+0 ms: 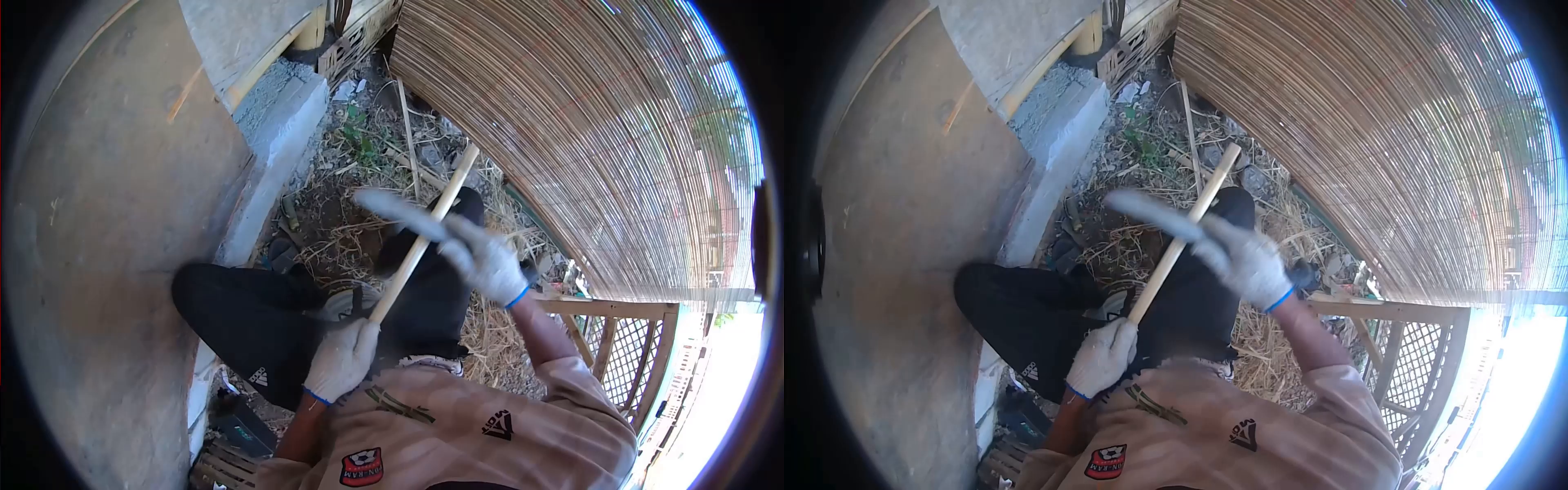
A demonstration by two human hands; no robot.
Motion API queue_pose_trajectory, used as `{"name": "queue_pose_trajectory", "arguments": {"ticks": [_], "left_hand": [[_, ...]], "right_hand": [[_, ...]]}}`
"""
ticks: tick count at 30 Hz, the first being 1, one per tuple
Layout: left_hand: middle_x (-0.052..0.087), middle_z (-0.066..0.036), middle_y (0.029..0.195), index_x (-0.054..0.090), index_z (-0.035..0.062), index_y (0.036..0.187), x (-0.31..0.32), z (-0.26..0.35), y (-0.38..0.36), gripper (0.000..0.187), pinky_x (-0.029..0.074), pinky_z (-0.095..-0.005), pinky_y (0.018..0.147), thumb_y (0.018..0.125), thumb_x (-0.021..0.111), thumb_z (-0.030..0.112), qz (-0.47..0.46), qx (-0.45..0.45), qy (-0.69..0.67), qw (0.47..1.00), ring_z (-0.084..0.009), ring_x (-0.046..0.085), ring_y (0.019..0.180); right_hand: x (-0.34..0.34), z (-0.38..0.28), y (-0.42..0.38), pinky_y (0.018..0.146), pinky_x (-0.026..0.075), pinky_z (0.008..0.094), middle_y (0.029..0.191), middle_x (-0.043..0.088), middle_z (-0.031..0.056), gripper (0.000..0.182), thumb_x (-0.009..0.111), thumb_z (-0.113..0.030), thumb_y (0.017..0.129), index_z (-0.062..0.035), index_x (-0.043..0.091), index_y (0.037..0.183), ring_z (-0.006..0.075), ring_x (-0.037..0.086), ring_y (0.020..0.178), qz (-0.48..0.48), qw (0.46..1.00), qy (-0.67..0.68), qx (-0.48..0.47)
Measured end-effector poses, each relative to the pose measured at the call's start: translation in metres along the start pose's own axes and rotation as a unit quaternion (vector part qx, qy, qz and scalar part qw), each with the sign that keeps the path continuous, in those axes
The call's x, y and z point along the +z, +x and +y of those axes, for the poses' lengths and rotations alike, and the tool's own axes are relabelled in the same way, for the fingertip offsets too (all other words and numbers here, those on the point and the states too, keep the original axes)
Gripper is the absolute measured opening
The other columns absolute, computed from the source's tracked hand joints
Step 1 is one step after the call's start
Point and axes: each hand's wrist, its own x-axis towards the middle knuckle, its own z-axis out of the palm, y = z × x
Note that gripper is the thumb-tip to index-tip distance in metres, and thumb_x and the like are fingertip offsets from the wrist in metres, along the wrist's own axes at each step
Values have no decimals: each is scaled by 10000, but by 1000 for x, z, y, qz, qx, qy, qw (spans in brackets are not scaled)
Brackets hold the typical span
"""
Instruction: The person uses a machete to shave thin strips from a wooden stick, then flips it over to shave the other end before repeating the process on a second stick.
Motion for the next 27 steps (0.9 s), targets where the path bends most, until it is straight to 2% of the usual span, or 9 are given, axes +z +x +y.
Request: {"name": "queue_pose_trajectory", "arguments": {"ticks": [1, 6, 10, 13, 16, 17, 20, 23, 27], "left_hand": [[647, -158, 693, 669, 13, 901, 2, 1, 4, 478, 496, -454, 618, 1131, 467, 381, 2, 1, -3, 1000, -301, 665, 638], [669, -304, 833, 713, -15, 1013, 5, 1, 6, 480, 498, -568, 684, 1128, 501, 400, 96, 58, 74, 991, -524, 662, 809], [677, -291, 826, 719, -8, 1024, 5, 4, 7, 467, 495, -574, 687, 1129, 496, 389, 106, 43, 85, 990, -511, 671, 802], [679, -284, 819, 727, 1, 1044, 7, 2, 2, 452, 494, -578, 694, 1126, 501, 384, 85, 26, 65, 994, -511, 672, 802], [681, -275, 792, 710, 45, 1000, 17, -6, -7, 432, 495, -596, 665, 1115, 532, 422, 91, 38, 56, 994, -510, 679, 801], [681, -275, 792, 710, 45, 1000, 16, -4, -6, 432, 495, -596, 665, 1115, 532, 422, 95, 36, 53, 993, -510, 679, 801], [682, -276, 791, 711, 42, 999, 14, 0, 1, 436, 499, -604, 664, 1114, 532, 423, 99, 25, 48, 994, -511, 678, 782], [681, -274, 783, 711, 42, 1006, 15, -3, 6, 435, 502, -605, 655, 1115, 530, 422, 122, 64, 82, 987, -511, 676, 764], [680, -272, 777, 710, 40, 1011, 10, 0, 2, 431, 506, -597, 652, 1116, 528, 417, 129, 54, 82, 987, -511, 674, 758]], "right_hand": [[11, -6, -7, 851, 586, 503, 1071, 757, 168, 455, 663, -497, 1034, -128, 662, 1300, 413, 737, 1014, -29, 999, -12, -25], [56, -31, -35, 728, 569, 493, 898, 720, 147, 523, 683, -522, 1011, -144, 655, 1370, 384, 742, 835, -76, 994, 22, -70], [45, -37, -24, 715, 562, 499, 849, 693, 137, 511, 674, -521, 1017, -152, 659, 1370, 378, 737, 817, -85, 995, -27, -52], [39, -12, -3, 755, 585, 487, 946, 754, 194, 436, 656, -450, 1053, -135, 672, 1353, 405, 753, 874, 116, 993, 24, -22], [9, 13, 17, 830, 598, 483, 1004, 767, 212, 470, 657, -445, 1051, -96, 656, 1367, 405, 761, 982, 99, 983, 74, 139], [7, 8, 16, 830, 598, 483, 1004, 767, 212, 470, 657, -445, 1051, -96, 656, 1367, 405, 761, 982, 96, 984, 73, 135], [19, -5, -8, 790, 591, 494, 999, 755, 176, 493, 674, -482, 1033, -123, 658, 1371, 390, 758, 914, 7, 998, -3, -65], [38, -27, -24, 757, 581, 499, 945, 740, 156, 482, 714, -483, 1001, -138, 666, 1334, 377, 752, 856, -89, 995, -10, -46], [45, -21, -11, 740, 571, 499, 909, 730, 155, 472, 715, -474, 997, -140, 675, 1328, 379, 742, 851, -21, 998, 22, -54]]}}
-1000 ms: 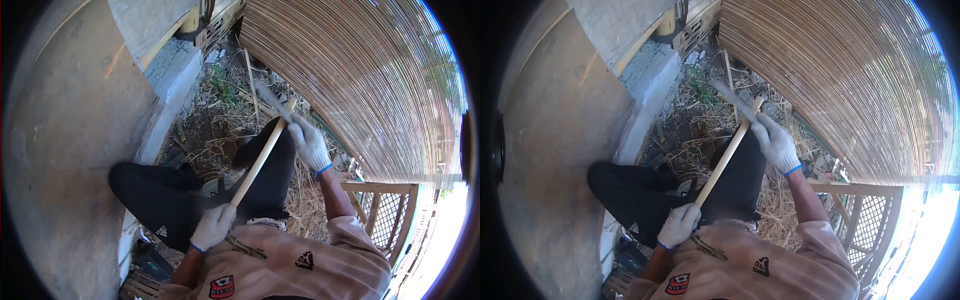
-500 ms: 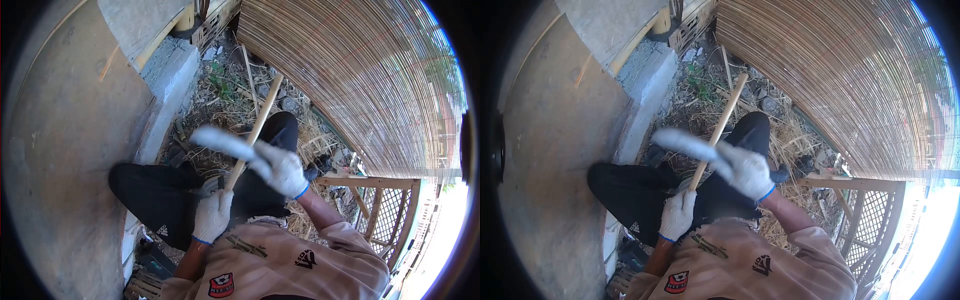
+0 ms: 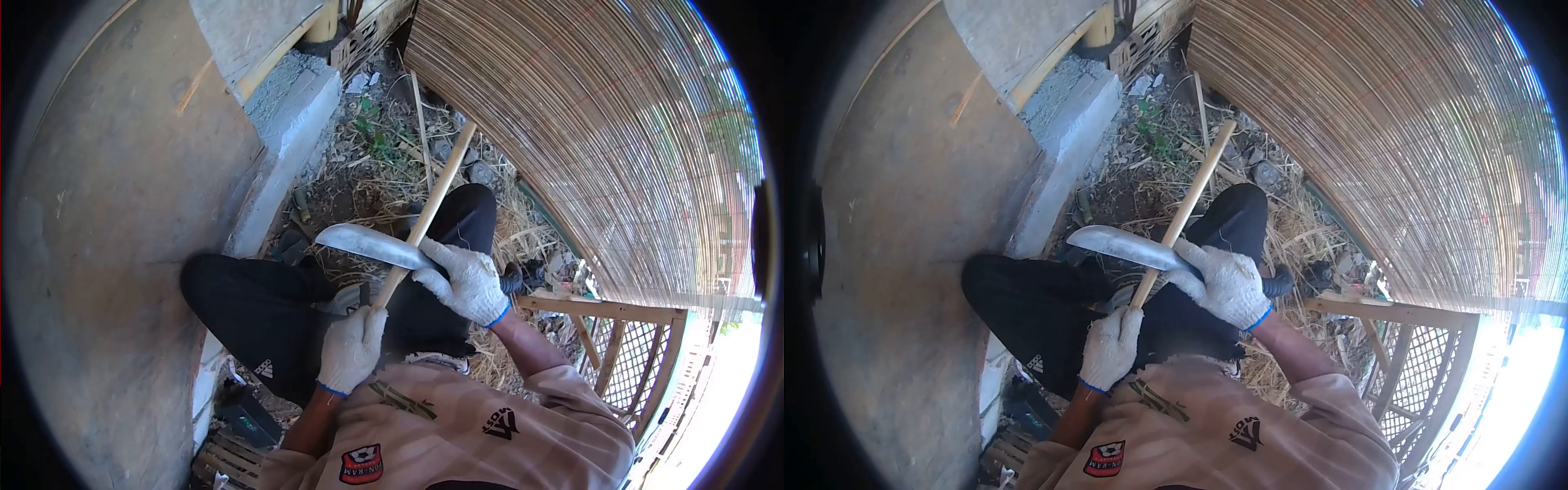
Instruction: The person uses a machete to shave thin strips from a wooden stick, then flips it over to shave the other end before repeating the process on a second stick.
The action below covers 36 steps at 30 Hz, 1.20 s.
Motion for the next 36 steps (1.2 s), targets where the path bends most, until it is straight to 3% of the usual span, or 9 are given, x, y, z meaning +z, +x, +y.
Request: {"name": "queue_pose_trajectory", "arguments": {"ticks": [4, 6, 9, 14, 18, 24, 26, 30, 36], "left_hand": [[682, -271, 781, 706, 38, 1009, -1, 5, 8, 420, 512, -590, 661, 1116, 534, 406, -13, -5, -10, 1000, -511, 676, 767], [680, -269, 776, 704, 37, 1007, -1, 5, 3, 413, 512, -587, 662, 1115, 539, 401, -23, -12, -14, 1000, -511, 676, 769], [677, -265, 769, 700, 35, 1002, 6, 4, -11, 402, 512, -582, 663, 1112, 551, 392, -37, -25, -24, 999, -508, 677, 769], [682, -262, 763, 701, 41, 987, 5, 8, 0, 390, 510, -596, 652, 1108, 556, 381, -18, -16, -3, 1000, -491, 687, 748], [683, -261, 756, 701, 43, 990, 9, -4, 7, 401, 510, -604, 641, 1112, 543, 391, -3, 10, 9, 1000, -492, 683, 730], [681, -266, 750, 701, 44, 1001, 8, 0, 13, 407, 509, -610, 640, 1112, 536, 400, 39, 36, -8, 999, -497, 678, 721], [681, -270, 750, 709, 44, 1035, 8, 2, 12, 404, 513, -602, 638, 1114, 533, 400, 47, 36, -24, 998, -497, 680, 722], [688, -268, 758, 715, 43, 1072, 6, 9, 7, 402, 519, -592, 638, 1114, 534, 400, 2, 7, 2, 1000, -488, 687, 724], [695, -263, 768, 712, 50, 1061, 9, 6, 13, 370, 523, -583, 640, 1104, 562, 385, 6, 4, 14, 1000, -471, 694, 720]], "right_hand": [[-12, 1, 8, 766, 579, 493, 934, 738, 174, 450, 705, -470, 1008, -135, 682, 1308, 387, 741, 882, -7, 999, -40, 12], [-15, 13, 20, 764, 580, 470, 930, 739, 193, 428, 662, -443, 1052, -106, 679, 1315, 367, 741, 827, 126, 991, -34, -16], [-40, 39, 46, 758, 569, 445, 904, 725, 205, 416, 577, -370, 1108, -79, 650, 1396, 326, 715, 773, 198, 957, 95, 188], [-29, 16, 15, 776, 588, 476, 994, 757, 213, 440, 627, -445, 1070, -120, 663, 1364, 395, 757, 891, 57, 998, -6, 5], [4, -16, -14, 735, 576, 497, 872, 721, 150, 504, 671, -535, 1016, -164, 666, 1357, 389, 745, 847, -94, 995, -25, -8], [-6, -18, 0, 704, 569, 493, 867, 711, 139, 487, 677, -508, 1019, -155, 667, 1354, 387, 737, 804, -71, 996, -45, 0], [-7, -2, 10, 691, 578, 468, 883, 728, 170, 454, 659, -457, 1047, -133, 664, 1365, 398, 739, 802, 40, 996, -61, -42], [-46, 26, 38, 780, 588, 499, 964, 755, 216, 426, 629, -394, 1076, -105, 655, 1387, 420, 761, 920, 131, 969, 55, 203], [-13, -10, -4, 745, 586, 492, 902, 725, 163, 464, 659, -520, 1028, -175, 648, 1338, 380, 752, 883, -75, 996, -44, -15]]}}
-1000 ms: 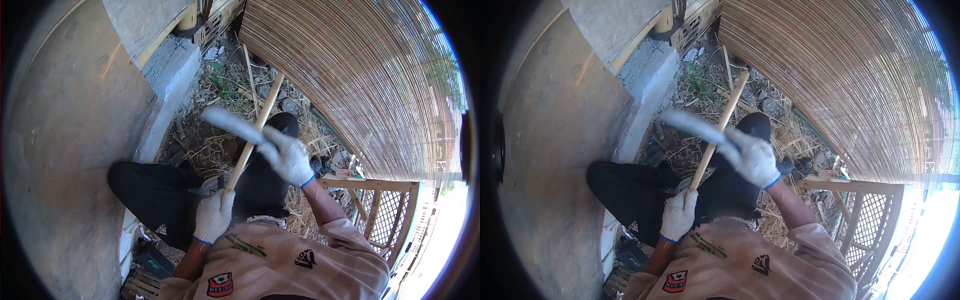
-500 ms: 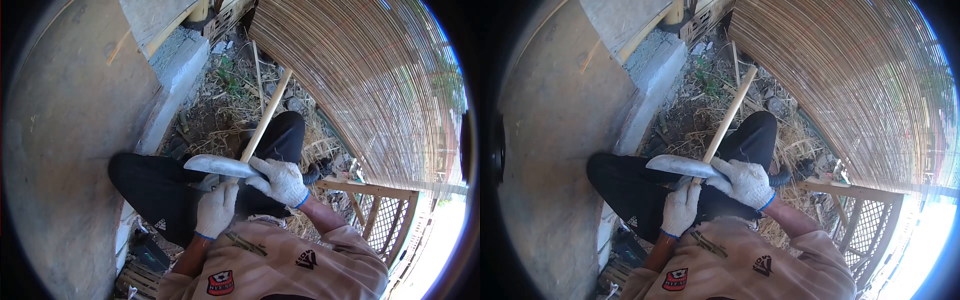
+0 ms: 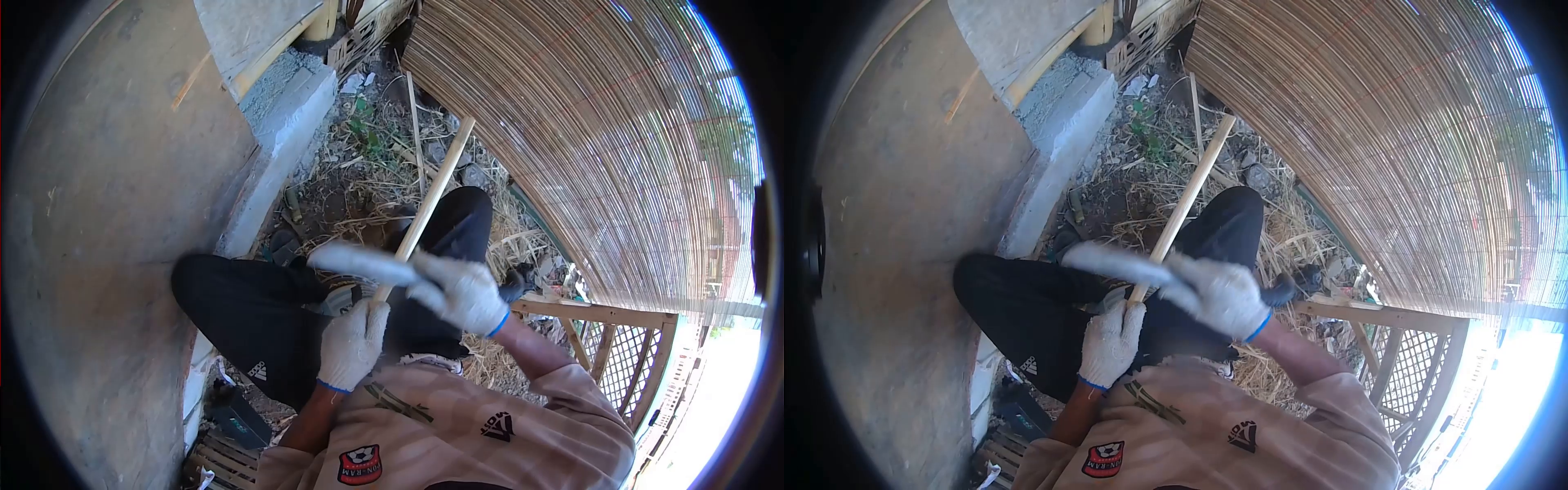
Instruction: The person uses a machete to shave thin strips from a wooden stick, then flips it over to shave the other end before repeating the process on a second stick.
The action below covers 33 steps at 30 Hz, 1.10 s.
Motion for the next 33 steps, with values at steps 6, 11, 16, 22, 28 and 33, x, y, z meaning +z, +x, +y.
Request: {"name": "queue_pose_trajectory", "arguments": {"ticks": [6, 11, 16, 22, 28, 33], "left_hand": [[697, -242, 765, 705, 68, 1060, 2, -7, 6, 322, 536, -556, 637, 1090, 591, 368, 49, 52, 1, 997, -465, 690, 712], [672, -163, 901, 676, 87, 1106, 1, -3, 16, 172, 548, -527, 586, 1081, 579, 226, 78, 177, 64, 979, -408, 685, 649], [680, -193, 850, 683, 85, 1095, 0, -1, -5, 215, 543, -542, 592, 1089, 574, 271, 30, 112, 83, 990, -426, 688, 667], [691, -272, 758, 701, 53, 1033, -4, 14, -1, 366, 532, -596, 646, 1093, 575, 392, -28, -14, -16, 999, -491, 697, 755], [697, -258, 800, 699, 30, 1052, 8, -6, 9, 356, 526, -587, 698, 1094, 584, 363, 15, 50, 2, 999, -498, 691, 802], [708, -219, 823, 708, 19, 1133, 1, -6, 12, 350, 517, -574, 737, 1092, 599, 349, 39, 111, -29, 993, -479, 692, 848]], "right_hand": [[6, -12, 4, 655, 559, 480, 824, 696, 136, 506, 685, -555, 996, -169, 697, 1323, 362, 727, 741, 6, 1000, -15, -1], [-1, -5, 10, 633, 552, 476, 783, 677, 118, 481, 706, -522, 988, -170, 699, 1316, 350, 723, 722, 55, 998, -36, -6], [-20, 46, 36, 733, 598, 466, 969, 757, 188, 419, 670, -401, 1048, -105, 684, 1345, 375, 760, 840, 260, 961, -67, 59], [-53, 52, 19, 920, 600, 482, 1158, 766, 225, 485, 678, -385, 1045, -61, 662, 1406, 429, 755, 1064, 174, 977, 19, 119], [23, -6, -11, 738, 577, 493, 928, 735, 155, 537, 676, -549, 1005, -160, 651, 1375, 388, 748, 876, -33, 998, 45, 14], [12, -9, -3, 732, 577, 489, 933, 737, 162, 512, 674, -535, 1012, -161, 653, 1361, 390, 748, 873, -10, 999, -6, 36]]}}
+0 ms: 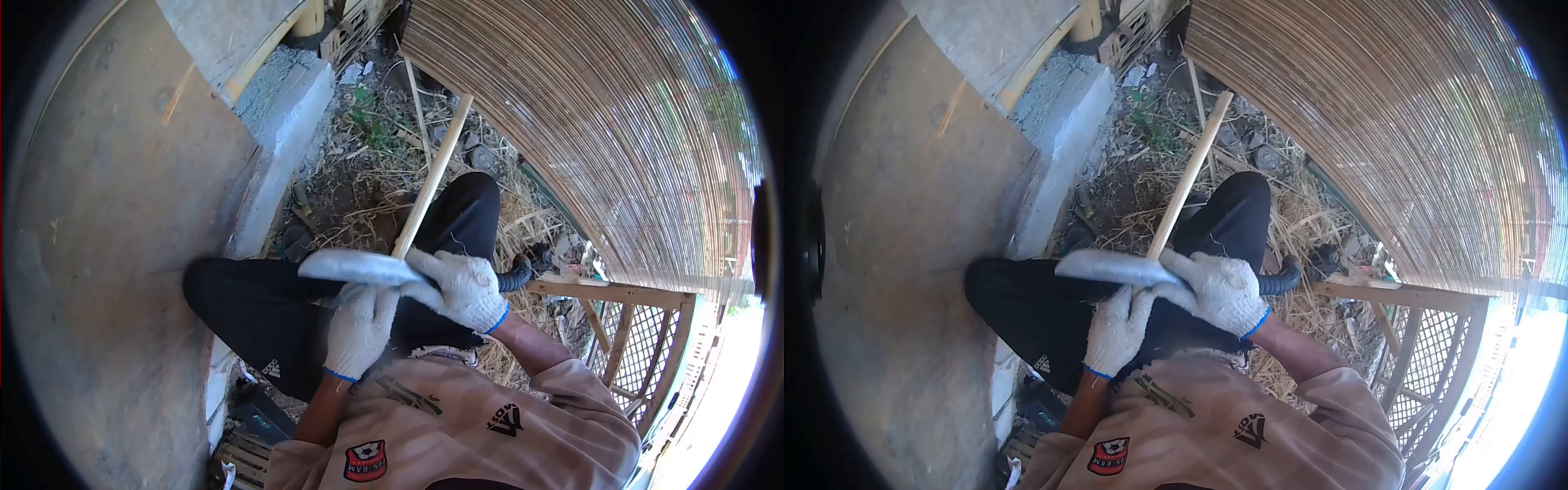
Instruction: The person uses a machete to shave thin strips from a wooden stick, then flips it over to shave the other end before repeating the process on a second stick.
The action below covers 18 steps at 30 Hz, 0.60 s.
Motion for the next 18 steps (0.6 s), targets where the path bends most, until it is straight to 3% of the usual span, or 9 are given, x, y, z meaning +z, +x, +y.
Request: {"name": "queue_pose_trajectory", "arguments": {"ticks": [1, 2, 5, 6, 8, 11, 13, 18], "left_hand": [[703, -224, 815, 700, 15, 1110, -6, 9, 1, 356, 516, -576, 729, 1088, 606, 357, -49, -73, 15, 996, -483, 689, 831], [697, -230, 807, 692, 11, 1087, -9, 15, 1, 364, 515, -577, 720, 1084, 613, 366, -95, -146, 29, 984, -488, 686, 813], [685, -269, 744, 671, 32, 998, -6, 13, -10, 403, 529, -587, 678, 1074, 603, 422, -121, -146, 45, 981, -506, 689, 746], [690, -273, 762, 666, 28, 990, -6, 15, -10, 412, 525, -590, 678, 1075, 599, 426, -114, -134, 33, 984, -501, 691, 753], [693, -273, 768, 668, 30, 992, -5, 16, -6, 410, 525, -593, 680, 1075, 599, 425, -95, -138, 35, 985, -497, 694, 759], [716, -275, 849, 684, 34, 1009, 1, 4, -1, 376, 535, -592, 706, 1064, 620, 401, -60, -107, 50, 991, -486, 709, 815], [704, -263, 875, 688, 0, 1158, 3, -1, -2, 322, 546, -557, 735, 1043, 688, 301, -2, -10, 32, 999, -494, 697, 845], [715, -271, 886, 689, 14, 1261, -1, -2, -3, 354, 552, -552, 750, 1039, 690, 290, -8, -23, 36, 999, -492, 704, 871]], "right_hand": [[-4, 2, 3, 736, 579, 490, 933, 737, 165, 502, 676, -521, 1016, -153, 656, 1356, 393, 747, 870, 31, 999, -13, 4], [2, 20, 11, 759, 587, 486, 956, 748, 184, 467, 669, -473, 1034, -134, 664, 1356, 395, 751, 888, 152, 988, 21, -6], [-32, 44, 34, 801, 595, 477, 1020, 762, 213, 403, 656, -412, 1052, -109, 677, 1318, 426, 747, 962, 170, 943, 158, 239], [-32, 45, 35, 801, 595, 477, 1020, 762, 213, 403, 656, -412, 1052, -109, 677, 1318, 426, 747, 962, 169, 945, 157, 234], [-25, 45, 22, 797, 596, 474, 1019, 765, 212, 410, 645, -431, 1058, -114, 679, 1317, 418, 753, 950, 159, 980, 84, 81], [-4, 15, -2, 745, 583, 485, 909, 733, 176, 470, 654, -506, 1041, -153, 670, 1350, 385, 753, 872, 44, 999, 16, -21], [12, 0, -10, 724, 578, 490, 868, 719, 150, 487, 668, -528, 1024, -172, 670, 1356, 380, 747, 836, -6, 999, 34, -11], [0, -7, -1, 708, 573, 478, 846, 708, 150, 474, 695, -509, 1004, -164, 679, 1328, 376, 744, 827, 7, 1000, 1, 3]]}}
